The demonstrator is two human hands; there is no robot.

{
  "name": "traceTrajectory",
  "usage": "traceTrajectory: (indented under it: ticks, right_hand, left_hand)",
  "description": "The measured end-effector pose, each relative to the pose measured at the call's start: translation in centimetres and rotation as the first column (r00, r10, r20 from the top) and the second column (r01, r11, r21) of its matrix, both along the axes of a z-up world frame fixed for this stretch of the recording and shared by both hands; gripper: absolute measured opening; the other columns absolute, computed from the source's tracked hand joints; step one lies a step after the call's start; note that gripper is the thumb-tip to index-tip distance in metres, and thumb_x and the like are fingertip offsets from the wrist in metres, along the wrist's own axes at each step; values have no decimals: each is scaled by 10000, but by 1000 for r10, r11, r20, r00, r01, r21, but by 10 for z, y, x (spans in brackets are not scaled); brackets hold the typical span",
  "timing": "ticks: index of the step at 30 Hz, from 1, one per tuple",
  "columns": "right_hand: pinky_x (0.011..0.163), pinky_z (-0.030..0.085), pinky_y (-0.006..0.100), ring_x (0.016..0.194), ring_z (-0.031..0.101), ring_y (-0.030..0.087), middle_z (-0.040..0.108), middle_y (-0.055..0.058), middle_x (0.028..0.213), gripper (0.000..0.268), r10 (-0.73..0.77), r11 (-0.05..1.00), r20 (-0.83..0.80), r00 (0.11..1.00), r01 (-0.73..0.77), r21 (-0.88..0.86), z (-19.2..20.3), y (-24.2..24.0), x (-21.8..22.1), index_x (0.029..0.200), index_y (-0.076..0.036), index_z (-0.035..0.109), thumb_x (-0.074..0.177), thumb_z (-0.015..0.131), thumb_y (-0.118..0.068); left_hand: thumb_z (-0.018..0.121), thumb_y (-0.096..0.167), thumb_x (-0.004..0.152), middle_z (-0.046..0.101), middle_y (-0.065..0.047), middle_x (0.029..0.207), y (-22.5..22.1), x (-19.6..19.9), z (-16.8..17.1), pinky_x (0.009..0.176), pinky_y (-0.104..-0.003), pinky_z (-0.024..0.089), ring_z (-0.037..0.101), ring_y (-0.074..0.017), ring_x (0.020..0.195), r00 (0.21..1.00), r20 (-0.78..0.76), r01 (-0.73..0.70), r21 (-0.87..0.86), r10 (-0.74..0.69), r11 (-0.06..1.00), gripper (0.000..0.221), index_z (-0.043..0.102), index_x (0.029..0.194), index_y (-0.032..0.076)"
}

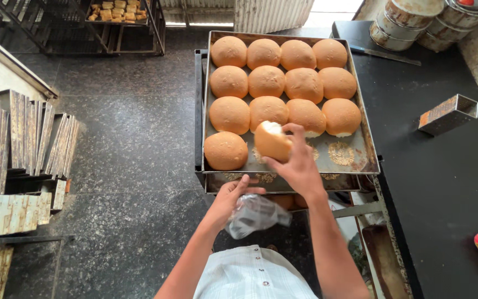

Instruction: The person picks up baked buns from metal trays and places them into plastic bags, sealing each bag with a small plastic ring.

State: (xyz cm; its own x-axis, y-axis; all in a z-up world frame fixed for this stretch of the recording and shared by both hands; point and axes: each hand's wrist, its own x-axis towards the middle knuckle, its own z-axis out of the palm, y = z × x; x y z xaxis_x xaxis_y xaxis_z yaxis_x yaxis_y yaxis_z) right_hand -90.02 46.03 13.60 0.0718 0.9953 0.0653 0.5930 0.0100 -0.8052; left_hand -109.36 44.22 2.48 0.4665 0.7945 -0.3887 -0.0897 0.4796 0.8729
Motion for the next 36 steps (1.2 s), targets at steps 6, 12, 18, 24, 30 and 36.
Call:
traceTrajectory:
  ticks: [6, 12, 18, 24, 30, 36]
  right_hand:
    - [970, 557, 449, 1160, 665, 376, 641, 200, 1278, 760, 352, 808, 230, 907, -418, 415, 12, -43, -15, 1355, -100, 438, 771, 894, -268]
    - [920, 614, 343, 1019, 746, 167, 767, 88, 1099, 129, 312, 944, -371, 875, -243, 222, -25, -8, -2, 1021, -58, 667, 969, 756, -134]
    - [810, 526, 391, 954, 658, 304, 696, 148, 1061, 358, 132, 982, 124, 983, -147, 119, -81, 59, -27, 1109, -12, 754, 966, 705, -337]
    - [882, 488, 488, 1041, 648, 387, 663, 202, 1101, 603, -35, 998, 142, 989, 27, 55, -81, 54, -73, 1123, -13, 670, 883, 753, -560]
    - [929, 548, 439, 1066, 698, 346, 672, 213, 1070, 694, 129, 975, -63, 990, -115, 193, -37, 38, -98, 1157, 2, 489, 770, 882, -420]
    - [821, 609, 366, 1015, 705, 233, 656, 114, 1112, 705, 8, 997, -404, 915, -37, -63, -16, 18, -57, 1233, -41, 479, 735, 871, -348]
  left_hand:
    - [583, 655, 826, 729, -116, 1123, -8, -24, -12, 681, -250, 599, 744, -107, 792, 912, 304, -88, -509, 275, 856, 838, 585, 1369, 16]
    - [741, 473, 828, 705, -61, 896, -33, -46, -35, 498, -225, 469, 586, -77, 600, 953, 181, -155, -399, 243, 904, 713, 596, 1300, -41]
    - [774, 316, 795, 683, 38, 947, -53, -64, -12, 494, -188, 352, 471, -8, 591, 971, 53, -223, -153, 234, 963, 638, 560, 1353, 93]
    - [799, 263, 785, 608, 42, 880, -44, -68, -3, 449, -203, 299, 391, -19, 534, 983, 80, -154, -98, 162, 983, 657, 530, 1364, 109]
    - [821, 271, 806, 582, 23, 845, -39, -65, -8, 448, -207, 277, 368, -25, 533, 983, 133, -123, -62, 130, 990, 636, 538, 1336, 62]
    - [812, 285, 796, 615, 12, 825, -51, -67, -7, 447, -213, 306, 400, -29, 526, 965, 92, -235, -129, 247, 963, 604, 566, 1300, 62]
